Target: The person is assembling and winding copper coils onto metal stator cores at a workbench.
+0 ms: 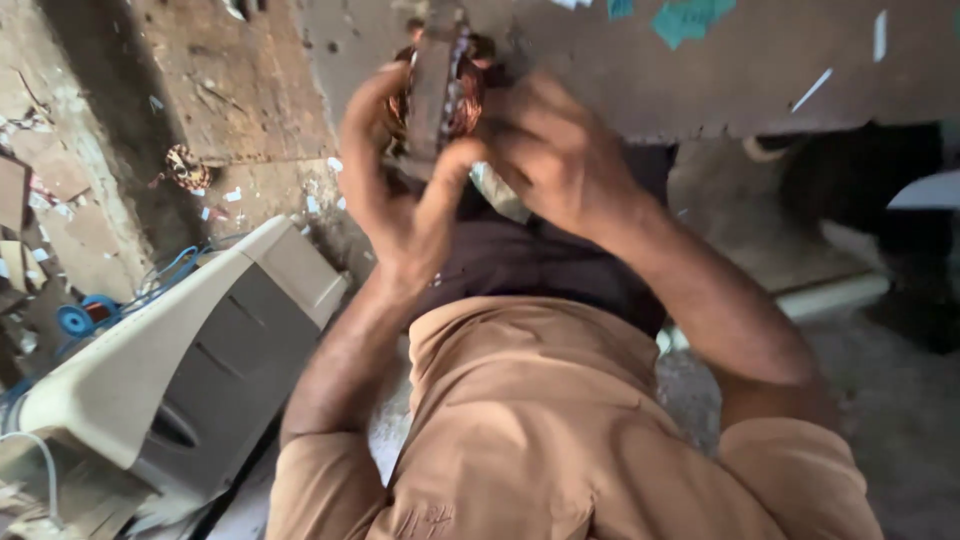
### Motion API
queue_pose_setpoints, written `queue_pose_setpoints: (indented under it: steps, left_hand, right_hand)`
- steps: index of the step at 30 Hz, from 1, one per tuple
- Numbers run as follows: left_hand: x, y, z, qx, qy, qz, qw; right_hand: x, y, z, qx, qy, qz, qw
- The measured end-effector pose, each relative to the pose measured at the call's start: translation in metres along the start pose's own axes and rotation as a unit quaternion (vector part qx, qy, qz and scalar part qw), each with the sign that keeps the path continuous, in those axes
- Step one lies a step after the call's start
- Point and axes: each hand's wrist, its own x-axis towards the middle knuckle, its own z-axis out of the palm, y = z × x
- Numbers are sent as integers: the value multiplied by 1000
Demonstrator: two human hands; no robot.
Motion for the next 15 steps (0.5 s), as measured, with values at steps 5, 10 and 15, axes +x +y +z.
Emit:
queue_pose_setpoints:
  steps: [5, 10, 15]
  left_hand:
    - [56, 13, -10, 21, -33, -64, 997]
    - [78, -7, -13, 55, -72, -19, 996]
    - [75, -7, -7, 68, -79, -2, 995]
  right_hand:
    - [19, -11, 10, 42, -17, -41, 998]
    - [30, -14, 24, 42, -19, 17, 999]
    - [35, -8, 36, 9, 21, -47, 999]
